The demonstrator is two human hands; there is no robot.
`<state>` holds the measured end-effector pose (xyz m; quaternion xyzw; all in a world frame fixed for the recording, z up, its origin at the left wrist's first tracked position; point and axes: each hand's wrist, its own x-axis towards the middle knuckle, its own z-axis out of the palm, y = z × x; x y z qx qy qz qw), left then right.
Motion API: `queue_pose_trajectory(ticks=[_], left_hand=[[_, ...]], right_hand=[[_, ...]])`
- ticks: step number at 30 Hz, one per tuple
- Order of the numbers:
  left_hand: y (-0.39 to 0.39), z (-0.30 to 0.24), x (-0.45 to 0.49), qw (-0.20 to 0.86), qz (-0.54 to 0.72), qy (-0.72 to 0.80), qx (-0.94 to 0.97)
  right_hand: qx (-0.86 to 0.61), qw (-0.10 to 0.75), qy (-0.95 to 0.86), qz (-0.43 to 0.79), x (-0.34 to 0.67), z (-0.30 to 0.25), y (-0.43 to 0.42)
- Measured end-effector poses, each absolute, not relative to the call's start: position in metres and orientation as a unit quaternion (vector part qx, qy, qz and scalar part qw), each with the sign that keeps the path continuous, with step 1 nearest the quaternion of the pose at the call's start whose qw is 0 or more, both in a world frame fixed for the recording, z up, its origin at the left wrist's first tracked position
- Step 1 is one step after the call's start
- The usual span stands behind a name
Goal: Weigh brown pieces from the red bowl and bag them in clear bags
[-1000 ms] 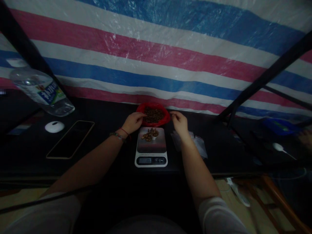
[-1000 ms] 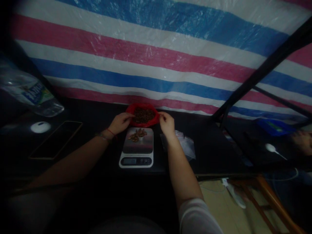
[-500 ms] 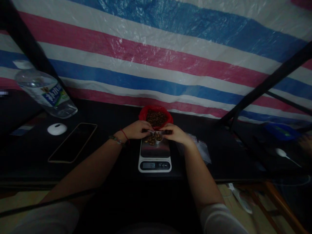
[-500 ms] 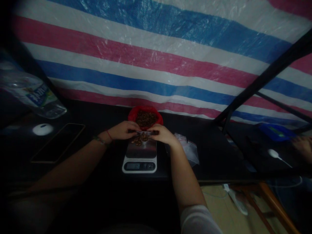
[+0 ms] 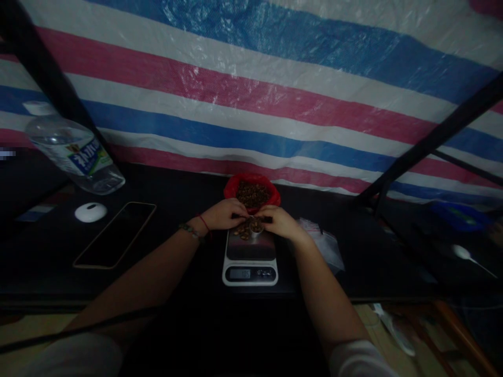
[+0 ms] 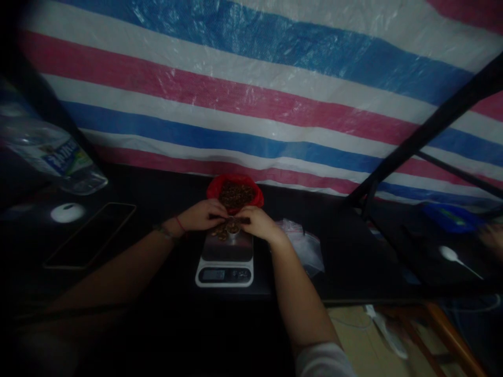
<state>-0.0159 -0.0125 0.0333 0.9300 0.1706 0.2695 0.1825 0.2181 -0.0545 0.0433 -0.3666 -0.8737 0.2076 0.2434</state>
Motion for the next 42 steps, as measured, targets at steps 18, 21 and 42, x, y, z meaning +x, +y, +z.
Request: queue_pose_trajectory(ticks=[18, 21, 42], left_hand=[[-0.01, 0.022, -0.012, 0.199, 0.299, 0.169, 0.918], [-0.009, 0.022, -0.013, 0.198, 0.317, 0.189, 0.908], [-0.002, 0.018, -0.017, 0.162, 0.371, 0.333, 0.852]], right_hand=[[-0.387, 0.17, -0.898, 0.118, 0.214, 0.046, -0.054], [-0.403, 0.172, -0.893, 0.108, 0.213, 0.044, -0.054], [-0.559, 0.284, -0.777, 0.061, 0.236, 0.059, -0.044]])
